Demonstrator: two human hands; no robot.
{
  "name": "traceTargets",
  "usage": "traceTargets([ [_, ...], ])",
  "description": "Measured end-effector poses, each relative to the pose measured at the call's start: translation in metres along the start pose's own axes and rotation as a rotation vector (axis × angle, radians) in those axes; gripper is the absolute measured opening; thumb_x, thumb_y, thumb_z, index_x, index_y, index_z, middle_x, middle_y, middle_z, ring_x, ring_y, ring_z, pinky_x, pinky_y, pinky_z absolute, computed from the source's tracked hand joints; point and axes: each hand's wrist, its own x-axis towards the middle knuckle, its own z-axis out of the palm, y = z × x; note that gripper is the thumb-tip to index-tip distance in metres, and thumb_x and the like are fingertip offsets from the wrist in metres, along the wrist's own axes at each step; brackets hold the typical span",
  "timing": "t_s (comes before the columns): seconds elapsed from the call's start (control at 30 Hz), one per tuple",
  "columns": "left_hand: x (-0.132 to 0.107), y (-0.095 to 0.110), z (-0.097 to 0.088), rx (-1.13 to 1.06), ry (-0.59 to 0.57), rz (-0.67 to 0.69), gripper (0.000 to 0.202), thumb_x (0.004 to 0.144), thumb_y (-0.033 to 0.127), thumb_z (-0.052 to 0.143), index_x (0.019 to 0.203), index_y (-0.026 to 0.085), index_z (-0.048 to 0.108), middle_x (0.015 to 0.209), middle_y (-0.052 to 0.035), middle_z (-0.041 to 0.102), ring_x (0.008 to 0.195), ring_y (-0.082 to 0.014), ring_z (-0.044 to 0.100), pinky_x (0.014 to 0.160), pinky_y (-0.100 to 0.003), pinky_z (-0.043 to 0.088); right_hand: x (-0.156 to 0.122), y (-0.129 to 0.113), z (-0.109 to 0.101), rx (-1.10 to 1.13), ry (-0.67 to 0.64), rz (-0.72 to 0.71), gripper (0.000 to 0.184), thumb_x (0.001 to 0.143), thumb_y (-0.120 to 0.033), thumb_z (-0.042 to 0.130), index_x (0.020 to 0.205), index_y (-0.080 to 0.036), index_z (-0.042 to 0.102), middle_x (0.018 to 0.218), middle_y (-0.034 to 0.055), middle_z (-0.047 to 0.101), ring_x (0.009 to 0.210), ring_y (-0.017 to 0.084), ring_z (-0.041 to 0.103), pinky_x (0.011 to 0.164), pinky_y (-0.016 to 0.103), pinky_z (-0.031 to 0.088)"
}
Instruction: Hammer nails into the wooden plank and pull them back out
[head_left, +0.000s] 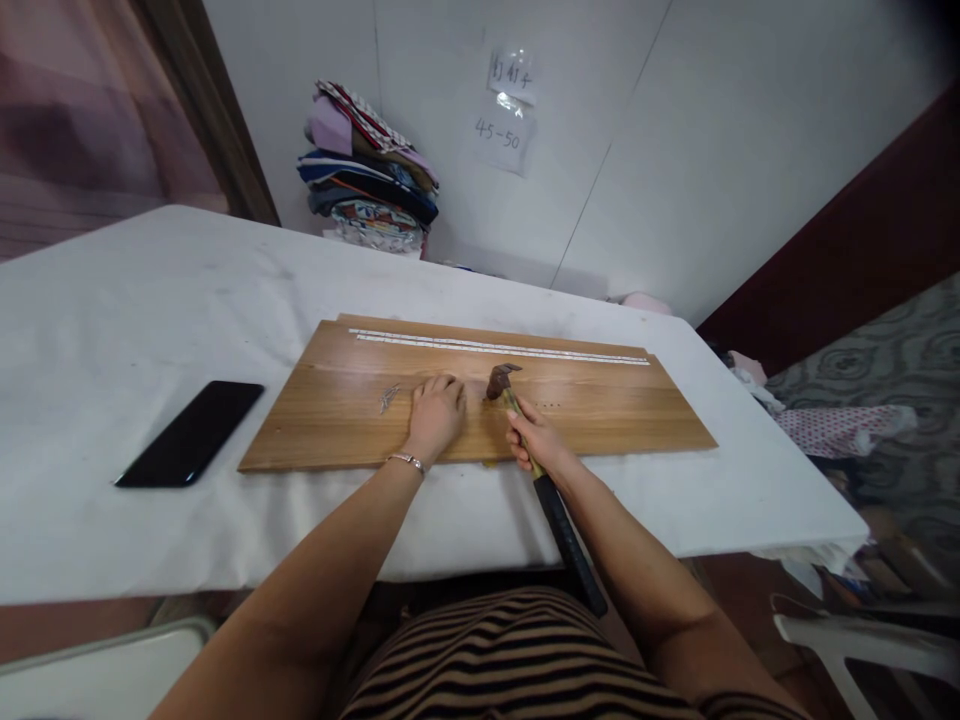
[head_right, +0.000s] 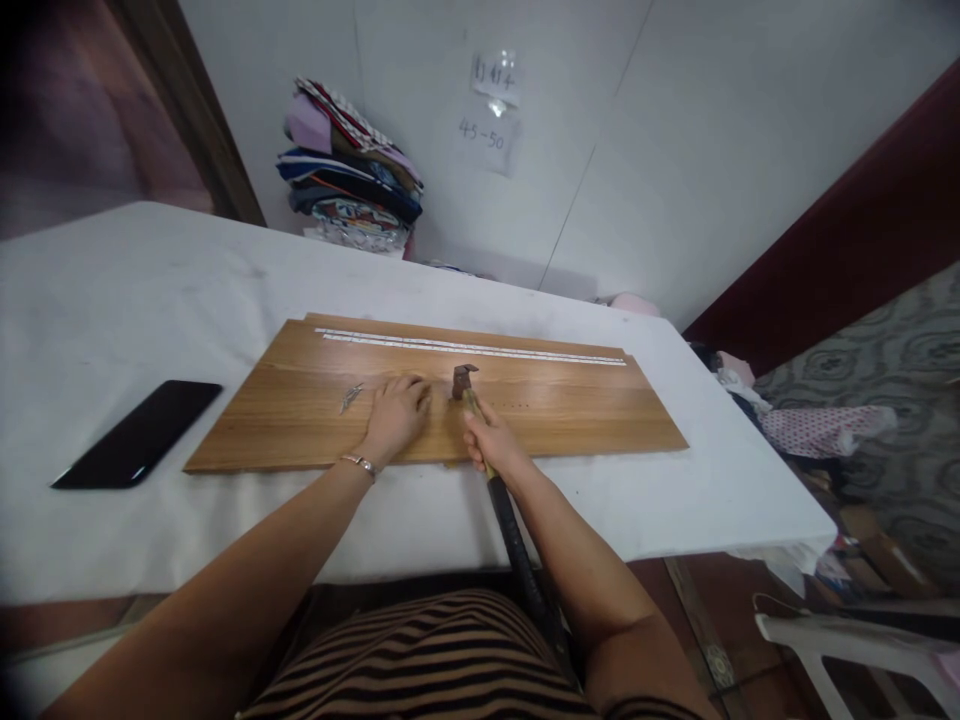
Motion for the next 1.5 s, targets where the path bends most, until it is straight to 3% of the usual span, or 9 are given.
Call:
traceTargets([
  [0.43, 0.0004, 0.0010, -0.0013, 0.013, -0.009, -0.003, 0.033, 0.098, 0.026, 0.047, 0.114, 0.022, 0.075, 0.133, -0.0124, 0.069, 0.127, -0.0298, 0.058, 0.108, -0.047, 0.042, 0.0008, 0.0023, -0.0008, 0.017, 0.002, -0.010, 0.076, 0.093, -0.049, 0.067, 0.161, -0.032, 0.036, 0.059, -0.0128, 0.045, 0.036, 0.005, 0.035, 0.036, 0.015, 0.026],
  [0.73, 0.0004, -0.0008, 0.0013, -0.003, 0.006, -0.001, 0.033, 0.097, 0.026, 0.047, 0.115, 0.023, 0.075, 0.132, -0.0125, 0.069, 0.127, -0.0305, 0.058, 0.109, -0.048, 0.042, 0.0001, 0.0014, -0.0008, -0.002, -0.005, -0.008, 0.068, 0.099, -0.037, 0.055, 0.163, -0.031, 0.033, 0.059, -0.0124, 0.045, 0.035, 0.006, 0.035, 0.034, 0.016, 0.027],
  [0.9, 0.0006, -0.0002, -0.0003, 0.003, -0.004, 0.001, 0.032, 0.098, 0.025, 0.047, 0.113, 0.022, 0.075, 0.133, -0.0128, 0.069, 0.127, -0.0301, 0.058, 0.108, -0.047, 0.042, -0.0015, 0.0016, -0.0016, 0.016, 0.009, -0.014, 0.069, 0.096, -0.045, 0.063, 0.159, -0.031, 0.040, 0.059, -0.0127, 0.044, 0.036, 0.005, 0.035, 0.035, 0.016, 0.026],
  [1.5, 0.0009, -0.0018, 0.0019, 0.013, -0.004, 0.007, 0.031, 0.098, 0.026, 0.047, 0.113, 0.022, 0.074, 0.133, -0.0127, 0.069, 0.126, -0.0305, 0.058, 0.108, -0.047, 0.042, 0.0013, 0.0028, -0.0024, 0.023, 0.015, -0.002, 0.075, 0.096, -0.045, 0.063, 0.163, -0.033, 0.033, 0.058, -0.0129, 0.045, 0.036, 0.005, 0.035, 0.036, 0.015, 0.026],
])
